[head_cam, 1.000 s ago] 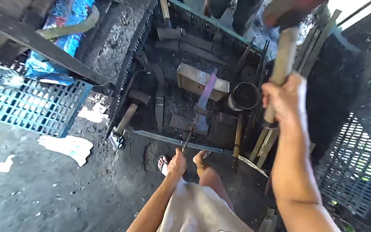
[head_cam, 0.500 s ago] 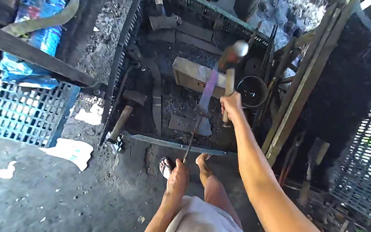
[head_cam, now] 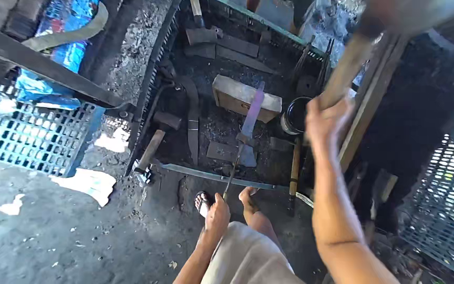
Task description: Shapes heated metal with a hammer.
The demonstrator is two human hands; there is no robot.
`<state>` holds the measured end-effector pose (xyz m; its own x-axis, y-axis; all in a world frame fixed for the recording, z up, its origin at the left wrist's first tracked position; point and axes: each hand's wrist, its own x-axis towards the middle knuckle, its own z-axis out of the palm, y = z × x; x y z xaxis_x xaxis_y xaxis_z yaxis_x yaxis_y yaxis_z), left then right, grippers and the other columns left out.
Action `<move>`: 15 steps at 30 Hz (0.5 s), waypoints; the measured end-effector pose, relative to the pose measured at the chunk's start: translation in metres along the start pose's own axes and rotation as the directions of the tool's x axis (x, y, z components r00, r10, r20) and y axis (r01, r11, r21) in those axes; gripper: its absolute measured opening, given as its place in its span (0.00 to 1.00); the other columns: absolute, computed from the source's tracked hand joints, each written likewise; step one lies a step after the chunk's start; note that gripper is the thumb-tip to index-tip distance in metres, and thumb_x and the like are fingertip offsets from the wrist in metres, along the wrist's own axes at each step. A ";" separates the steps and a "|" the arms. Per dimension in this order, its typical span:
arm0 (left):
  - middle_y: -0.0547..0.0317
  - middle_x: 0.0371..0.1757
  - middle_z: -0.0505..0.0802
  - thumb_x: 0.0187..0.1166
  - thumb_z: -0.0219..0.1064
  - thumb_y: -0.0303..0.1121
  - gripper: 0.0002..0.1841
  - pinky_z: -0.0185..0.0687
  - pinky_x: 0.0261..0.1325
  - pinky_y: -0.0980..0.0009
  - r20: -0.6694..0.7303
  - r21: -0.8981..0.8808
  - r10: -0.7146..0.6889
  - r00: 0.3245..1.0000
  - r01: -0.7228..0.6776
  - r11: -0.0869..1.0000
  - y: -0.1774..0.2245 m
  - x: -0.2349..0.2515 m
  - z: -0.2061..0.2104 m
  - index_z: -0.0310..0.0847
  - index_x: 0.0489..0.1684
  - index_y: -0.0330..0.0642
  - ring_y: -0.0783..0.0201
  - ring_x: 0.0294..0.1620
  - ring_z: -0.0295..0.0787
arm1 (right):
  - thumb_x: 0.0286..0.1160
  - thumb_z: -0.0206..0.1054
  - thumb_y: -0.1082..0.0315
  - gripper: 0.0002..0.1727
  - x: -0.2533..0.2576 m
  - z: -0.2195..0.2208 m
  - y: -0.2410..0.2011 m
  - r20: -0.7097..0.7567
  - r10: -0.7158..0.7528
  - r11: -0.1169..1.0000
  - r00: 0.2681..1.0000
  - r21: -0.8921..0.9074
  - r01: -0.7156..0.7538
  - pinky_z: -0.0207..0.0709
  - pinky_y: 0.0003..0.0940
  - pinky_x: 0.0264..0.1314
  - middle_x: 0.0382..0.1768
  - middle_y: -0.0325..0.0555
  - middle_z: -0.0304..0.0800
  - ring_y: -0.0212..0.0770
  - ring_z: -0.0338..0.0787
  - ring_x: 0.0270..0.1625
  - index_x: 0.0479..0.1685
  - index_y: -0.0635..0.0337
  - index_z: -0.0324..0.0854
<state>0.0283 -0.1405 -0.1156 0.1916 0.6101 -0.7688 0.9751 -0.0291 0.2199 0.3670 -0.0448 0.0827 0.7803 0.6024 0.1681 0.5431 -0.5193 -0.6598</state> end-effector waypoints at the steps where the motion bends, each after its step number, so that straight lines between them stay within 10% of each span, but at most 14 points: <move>1: 0.32 0.55 0.92 0.89 0.53 0.36 0.24 0.90 0.54 0.41 -0.033 -0.009 0.019 0.999 -0.019 1.000 -0.002 0.002 0.005 0.66 0.82 0.36 0.36 0.53 0.95 | 0.68 0.73 0.68 0.27 -0.015 0.044 0.026 0.109 0.123 0.992 0.986 0.002 -0.124 0.87 0.47 0.44 0.40 0.54 0.89 0.45 0.91 0.38 0.67 0.70 0.75; 5: 0.35 0.48 0.94 0.89 0.53 0.38 0.23 0.92 0.46 0.41 -0.054 -0.021 0.020 0.998 -0.021 1.000 -0.011 -0.011 0.005 0.67 0.81 0.40 0.39 0.44 0.97 | 0.66 0.70 0.71 0.21 -0.031 0.127 0.077 0.504 0.509 0.797 0.698 0.032 -0.604 0.84 0.40 0.20 0.24 0.48 0.81 0.41 0.84 0.18 0.59 0.66 0.73; 9: 0.32 0.58 0.91 0.90 0.51 0.39 0.25 0.90 0.54 0.39 -0.003 -0.019 0.001 1.000 -0.001 1.000 -0.018 -0.019 0.006 0.64 0.83 0.40 0.36 0.54 0.94 | 0.67 0.70 0.72 0.19 0.006 -0.003 -0.008 0.394 0.322 0.881 0.861 0.207 -0.424 0.85 0.36 0.19 0.22 0.42 0.81 0.37 0.83 0.16 0.56 0.65 0.73; 15: 0.34 0.61 0.90 0.89 0.50 0.37 0.25 0.88 0.60 0.40 -0.002 0.028 0.012 1.000 -0.012 1.000 -0.013 -0.016 0.007 0.63 0.83 0.39 0.37 0.62 0.91 | 0.68 0.72 0.64 0.37 0.038 -0.140 -0.080 0.053 -0.100 0.995 0.994 0.020 0.099 0.92 0.37 0.26 0.47 0.46 0.86 0.36 0.91 0.26 0.78 0.64 0.64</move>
<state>0.0134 -0.1550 -0.1104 0.2033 0.6114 -0.7648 0.9754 -0.0589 0.2123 0.3969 -0.0650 0.2442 0.7045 0.6826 0.1941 0.6114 -0.4449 -0.6544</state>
